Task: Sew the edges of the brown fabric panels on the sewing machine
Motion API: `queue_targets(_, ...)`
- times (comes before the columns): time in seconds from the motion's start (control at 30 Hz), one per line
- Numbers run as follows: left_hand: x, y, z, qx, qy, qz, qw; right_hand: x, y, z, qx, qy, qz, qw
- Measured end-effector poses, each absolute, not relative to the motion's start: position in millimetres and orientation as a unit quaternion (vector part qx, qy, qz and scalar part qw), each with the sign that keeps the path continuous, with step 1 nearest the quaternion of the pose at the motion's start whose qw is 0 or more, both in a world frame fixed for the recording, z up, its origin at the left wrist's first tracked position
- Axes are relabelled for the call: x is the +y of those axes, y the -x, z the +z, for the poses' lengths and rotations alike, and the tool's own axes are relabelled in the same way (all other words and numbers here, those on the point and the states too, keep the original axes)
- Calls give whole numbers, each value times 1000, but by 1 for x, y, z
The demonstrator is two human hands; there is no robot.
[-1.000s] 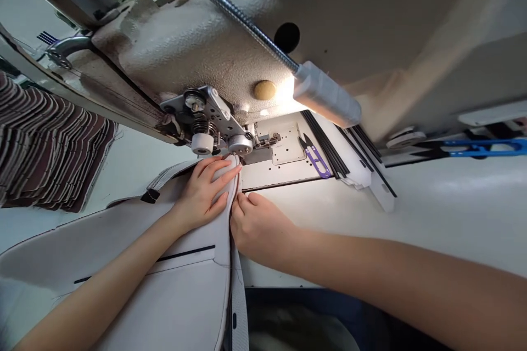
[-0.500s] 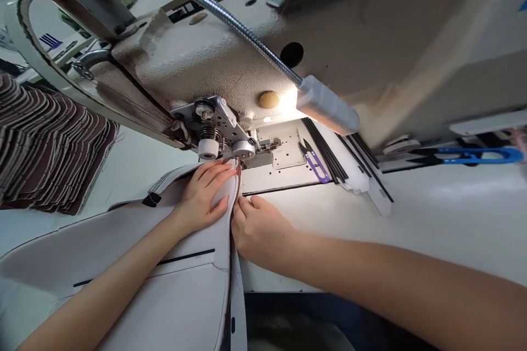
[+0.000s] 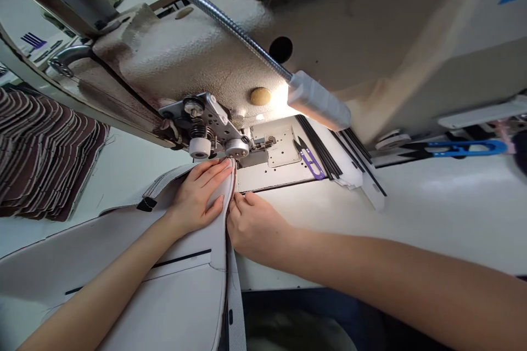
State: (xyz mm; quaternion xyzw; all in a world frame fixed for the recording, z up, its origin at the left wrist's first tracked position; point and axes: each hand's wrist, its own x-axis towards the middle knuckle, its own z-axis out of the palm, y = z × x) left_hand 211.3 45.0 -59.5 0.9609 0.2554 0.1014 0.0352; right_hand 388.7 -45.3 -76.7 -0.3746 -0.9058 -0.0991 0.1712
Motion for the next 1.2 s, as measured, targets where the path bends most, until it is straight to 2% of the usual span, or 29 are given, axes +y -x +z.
queue_targets(0.47,47,-213,-61,252,-961,109,28,-46,-390,-73,-909,373,-90,162)
queue_targets(0.67,51,-214,-60,251,-961,112,29,-44,-394,-75,-904,371,-104,184)
queue_targets(0.97,53,-215,-61,260,-957,114,51,-40,-399,-73,-916,358,-103,146)
queue_targets(1.2,53,-215,-61,266,-956,114,47,-38,-400,-77,-911,356,-120,172)
